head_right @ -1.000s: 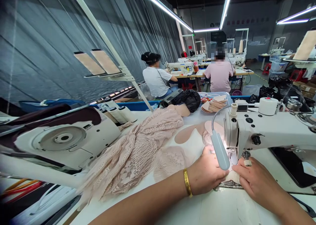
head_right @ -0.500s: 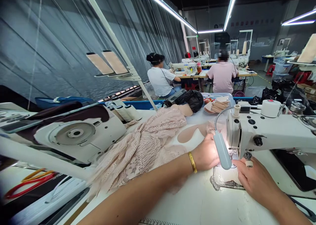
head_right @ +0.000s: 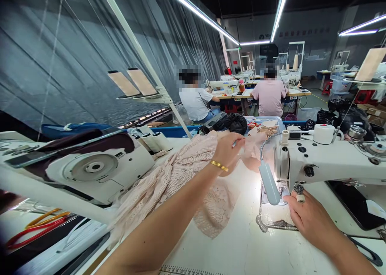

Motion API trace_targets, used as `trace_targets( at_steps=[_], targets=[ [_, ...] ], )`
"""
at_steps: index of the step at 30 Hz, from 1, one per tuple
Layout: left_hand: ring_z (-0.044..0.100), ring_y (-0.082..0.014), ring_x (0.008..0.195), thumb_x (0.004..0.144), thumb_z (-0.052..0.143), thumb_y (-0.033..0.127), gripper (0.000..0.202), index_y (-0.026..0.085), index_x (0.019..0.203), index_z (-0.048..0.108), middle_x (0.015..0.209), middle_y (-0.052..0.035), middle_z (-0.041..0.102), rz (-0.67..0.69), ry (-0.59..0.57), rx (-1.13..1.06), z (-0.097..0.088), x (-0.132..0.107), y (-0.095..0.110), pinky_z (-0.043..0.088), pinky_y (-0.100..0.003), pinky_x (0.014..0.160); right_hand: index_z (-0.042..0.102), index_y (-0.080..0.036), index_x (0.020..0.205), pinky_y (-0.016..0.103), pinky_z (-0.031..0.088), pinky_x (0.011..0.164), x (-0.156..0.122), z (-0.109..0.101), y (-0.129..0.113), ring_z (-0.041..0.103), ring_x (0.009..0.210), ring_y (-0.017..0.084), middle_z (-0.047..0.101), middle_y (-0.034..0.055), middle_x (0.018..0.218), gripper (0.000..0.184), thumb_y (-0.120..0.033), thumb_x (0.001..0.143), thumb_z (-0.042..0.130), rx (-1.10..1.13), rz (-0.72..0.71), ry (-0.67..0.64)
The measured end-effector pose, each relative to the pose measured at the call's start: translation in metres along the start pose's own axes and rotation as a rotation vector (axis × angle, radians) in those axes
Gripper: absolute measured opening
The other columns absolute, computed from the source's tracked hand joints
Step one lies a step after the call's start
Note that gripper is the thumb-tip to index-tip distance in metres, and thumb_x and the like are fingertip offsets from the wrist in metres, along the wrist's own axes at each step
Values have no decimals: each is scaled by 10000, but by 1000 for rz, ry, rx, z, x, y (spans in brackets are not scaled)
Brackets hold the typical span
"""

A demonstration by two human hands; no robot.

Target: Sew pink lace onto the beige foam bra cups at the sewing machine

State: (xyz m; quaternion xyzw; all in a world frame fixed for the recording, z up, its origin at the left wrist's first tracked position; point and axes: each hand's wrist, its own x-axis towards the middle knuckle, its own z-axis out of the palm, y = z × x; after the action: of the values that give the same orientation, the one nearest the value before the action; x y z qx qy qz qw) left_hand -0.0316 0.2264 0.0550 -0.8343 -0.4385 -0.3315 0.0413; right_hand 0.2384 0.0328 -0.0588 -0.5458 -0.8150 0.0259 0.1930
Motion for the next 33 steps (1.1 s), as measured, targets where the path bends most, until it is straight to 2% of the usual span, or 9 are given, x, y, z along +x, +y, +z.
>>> trace_targets(
  at_steps=[3, 4, 8, 11, 14, 17, 21, 28, 33],
  targets=[
    [651, -215, 1105, 938, 522, 159, 130, 201, 842, 599, 1170, -73, 736, 84, 73, -21, -30, -36, 5, 450, -385, 1013, 543, -267, 1001, 324, 447, 623, 2, 2, 0, 582, 735, 208, 548, 2, 826, 240, -163, 1039, 330, -12, 2, 2],
    [657, -208, 1072, 921, 532, 151, 123, 206, 819, 576, 1159, -69, 736, 206, 41, -55, -33, -53, 11, 468, -365, 989, 533, -263, 975, 319, 435, 612, 2, 2, 0, 570, 722, 205, 537, 1, 819, 233, -161, 1036, 332, -15, 0, 8],
    [662, -189, 893, 803, 629, 144, 102, 206, 817, 549, 1114, -47, 730, 644, -487, -119, -16, -115, 50, 519, -301, 794, 508, -255, 912, 316, 411, 599, 2, 4, 1, 556, 723, 206, 524, 8, 814, 222, -170, 1038, 346, -26, -19, 36],
    [654, -220, 883, 869, 684, 313, 169, 200, 851, 560, 1019, -59, 714, 655, -702, -55, 0, -127, 77, 525, -330, 777, 529, -251, 922, 327, 429, 629, -1, 4, 1, 574, 762, 210, 550, 21, 856, 223, -169, 1041, 360, -3, -47, 39],
    [633, -242, 864, 917, 667, 403, 233, 182, 930, 594, 992, -66, 692, 602, -700, 26, 4, -116, 90, 527, -368, 747, 591, -262, 1100, 337, 471, 684, -2, 3, 0, 598, 840, 222, 595, 41, 950, 239, -159, 1036, 385, 65, -92, 25],
    [624, -241, 879, 891, 633, 258, 87, 178, 872, 604, 1029, -79, 679, 649, -671, 52, 4, -105, 92, 521, -366, 760, 608, -288, 1221, 343, 497, 718, -2, 3, -1, 613, 904, 236, 623, 55, 999, 303, -161, 1032, 409, 116, -118, 1],
    [629, -232, 893, 859, 617, 201, 68, 190, 799, 585, 979, -51, 676, 731, -719, 17, 7, -101, 91, 522, -358, 792, 639, -271, 1163, 345, 492, 700, -1, 2, -2, 608, 877, 236, 621, 62, 981, 289, -164, 1033, 404, 119, -113, -28],
    [623, -245, 976, 839, 593, 142, 106, 164, 942, 598, 1065, -90, 684, 685, -633, -65, 23, -102, 83, 524, -359, 895, 586, -273, 1123, 346, 455, 662, 0, 2, -3, 611, 841, 229, 613, 60, 1015, 274, -147, 1036, 358, 100, -80, -35],
    [618, -247, 1005, 865, 585, 159, 114, 168, 975, 614, 1077, -85, 686, 664, -612, -78, 29, -101, 80, 508, -361, 910, 556, -262, 994, 334, 417, 626, 1, 1, -5, 566, 734, 200, 549, 20, 896, 246, -148, 1037, 343, 59, -59, -5]
  ],
)
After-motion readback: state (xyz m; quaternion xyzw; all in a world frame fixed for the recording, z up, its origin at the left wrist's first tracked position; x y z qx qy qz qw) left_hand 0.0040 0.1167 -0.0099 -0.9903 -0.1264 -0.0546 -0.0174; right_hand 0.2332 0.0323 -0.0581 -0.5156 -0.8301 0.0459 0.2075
